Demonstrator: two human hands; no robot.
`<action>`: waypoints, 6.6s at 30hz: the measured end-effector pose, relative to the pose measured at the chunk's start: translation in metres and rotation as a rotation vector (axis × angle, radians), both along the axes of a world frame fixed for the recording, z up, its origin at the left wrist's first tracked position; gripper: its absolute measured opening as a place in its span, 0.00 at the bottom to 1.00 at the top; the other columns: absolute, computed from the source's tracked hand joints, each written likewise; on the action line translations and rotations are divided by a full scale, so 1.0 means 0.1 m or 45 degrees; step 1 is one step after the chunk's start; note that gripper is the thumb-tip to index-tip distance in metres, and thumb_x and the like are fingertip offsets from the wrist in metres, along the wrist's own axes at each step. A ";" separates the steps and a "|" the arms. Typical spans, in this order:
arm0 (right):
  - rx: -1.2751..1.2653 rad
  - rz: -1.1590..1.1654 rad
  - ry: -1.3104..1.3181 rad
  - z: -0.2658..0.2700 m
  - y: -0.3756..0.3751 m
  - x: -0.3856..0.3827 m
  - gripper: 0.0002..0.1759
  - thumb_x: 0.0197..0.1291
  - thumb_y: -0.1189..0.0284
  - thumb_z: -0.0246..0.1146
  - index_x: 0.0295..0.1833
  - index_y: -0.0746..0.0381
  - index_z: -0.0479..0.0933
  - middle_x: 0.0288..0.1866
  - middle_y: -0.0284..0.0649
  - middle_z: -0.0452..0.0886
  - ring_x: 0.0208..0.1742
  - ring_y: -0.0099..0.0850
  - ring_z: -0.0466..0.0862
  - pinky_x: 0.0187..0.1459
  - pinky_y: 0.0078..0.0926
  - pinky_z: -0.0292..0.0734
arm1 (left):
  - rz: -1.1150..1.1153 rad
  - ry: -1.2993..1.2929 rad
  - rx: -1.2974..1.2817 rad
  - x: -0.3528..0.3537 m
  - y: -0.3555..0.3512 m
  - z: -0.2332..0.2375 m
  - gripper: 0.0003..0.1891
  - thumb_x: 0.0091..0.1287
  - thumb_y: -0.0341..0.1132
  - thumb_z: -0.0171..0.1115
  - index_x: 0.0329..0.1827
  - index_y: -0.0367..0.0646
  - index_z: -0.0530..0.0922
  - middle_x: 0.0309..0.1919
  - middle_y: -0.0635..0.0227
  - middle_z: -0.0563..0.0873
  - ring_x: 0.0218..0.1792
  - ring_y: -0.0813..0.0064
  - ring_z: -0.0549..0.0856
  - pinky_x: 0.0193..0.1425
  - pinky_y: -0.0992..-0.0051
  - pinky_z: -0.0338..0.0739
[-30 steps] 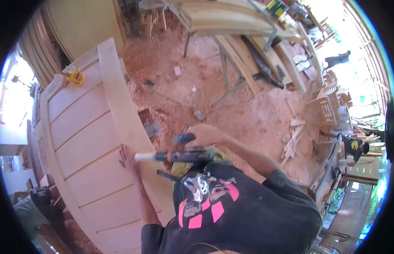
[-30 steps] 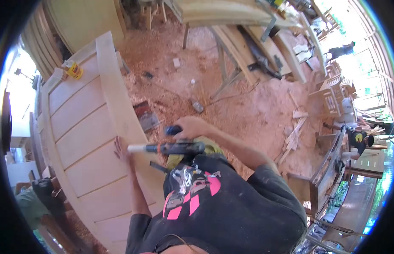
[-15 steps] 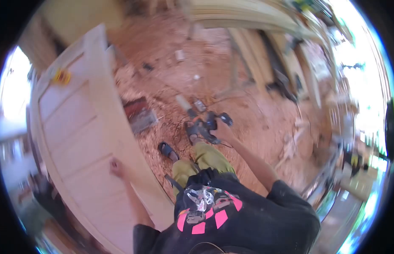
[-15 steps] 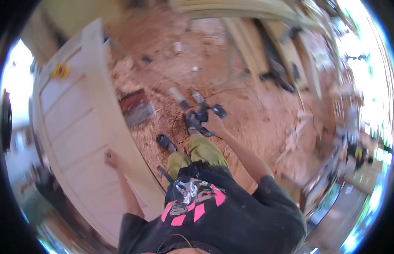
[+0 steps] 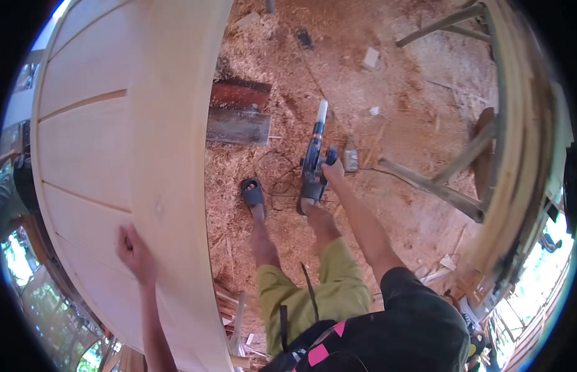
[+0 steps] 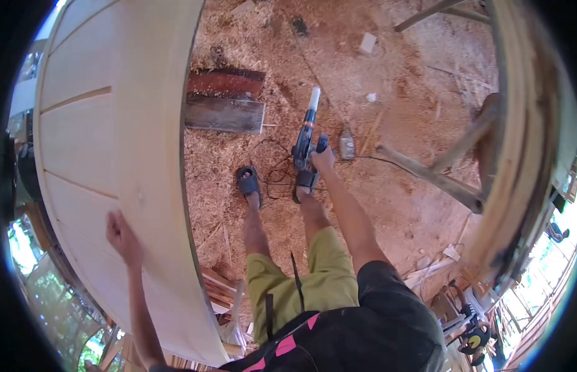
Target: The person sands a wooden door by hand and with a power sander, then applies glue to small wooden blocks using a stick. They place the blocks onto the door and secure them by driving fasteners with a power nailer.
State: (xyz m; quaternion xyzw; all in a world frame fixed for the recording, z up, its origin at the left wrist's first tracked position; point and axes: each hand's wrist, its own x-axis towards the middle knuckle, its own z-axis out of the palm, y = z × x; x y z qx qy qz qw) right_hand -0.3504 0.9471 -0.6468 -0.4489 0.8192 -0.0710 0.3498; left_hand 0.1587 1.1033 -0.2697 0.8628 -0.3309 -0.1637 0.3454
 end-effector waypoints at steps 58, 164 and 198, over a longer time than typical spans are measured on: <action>0.331 1.291 -1.181 5.52 1.00 2.90 0.25 0.75 0.68 0.45 0.72 0.66 0.71 0.58 0.52 0.85 0.45 0.29 0.84 0.52 0.27 0.82 | 0.609 -0.070 0.606 -1.88 4.19 0.76 0.27 0.66 0.46 0.68 0.68 0.51 0.78 0.63 0.63 0.79 0.69 0.58 0.75 0.72 0.51 0.66; -0.182 3.455 -2.156 3.40 7.42 4.50 0.11 0.69 0.79 0.62 0.52 0.65 0.87 0.44 0.49 0.88 0.45 0.50 0.86 0.54 0.44 0.81 | 2.372 -0.158 0.516 -1.79 8.65 0.45 0.30 0.77 0.46 0.53 0.81 0.49 0.65 0.82 0.52 0.59 0.84 0.48 0.54 0.82 0.31 0.38; -0.468 3.227 -0.524 4.70 4.43 3.76 0.12 0.61 0.76 0.63 0.50 0.58 0.84 0.53 0.39 0.84 0.58 0.40 0.81 0.55 0.43 0.75 | 0.460 -0.084 0.462 -2.51 5.44 0.50 0.37 0.71 0.54 0.62 0.83 0.65 0.65 0.84 0.71 0.62 0.86 0.69 0.54 0.84 0.35 0.38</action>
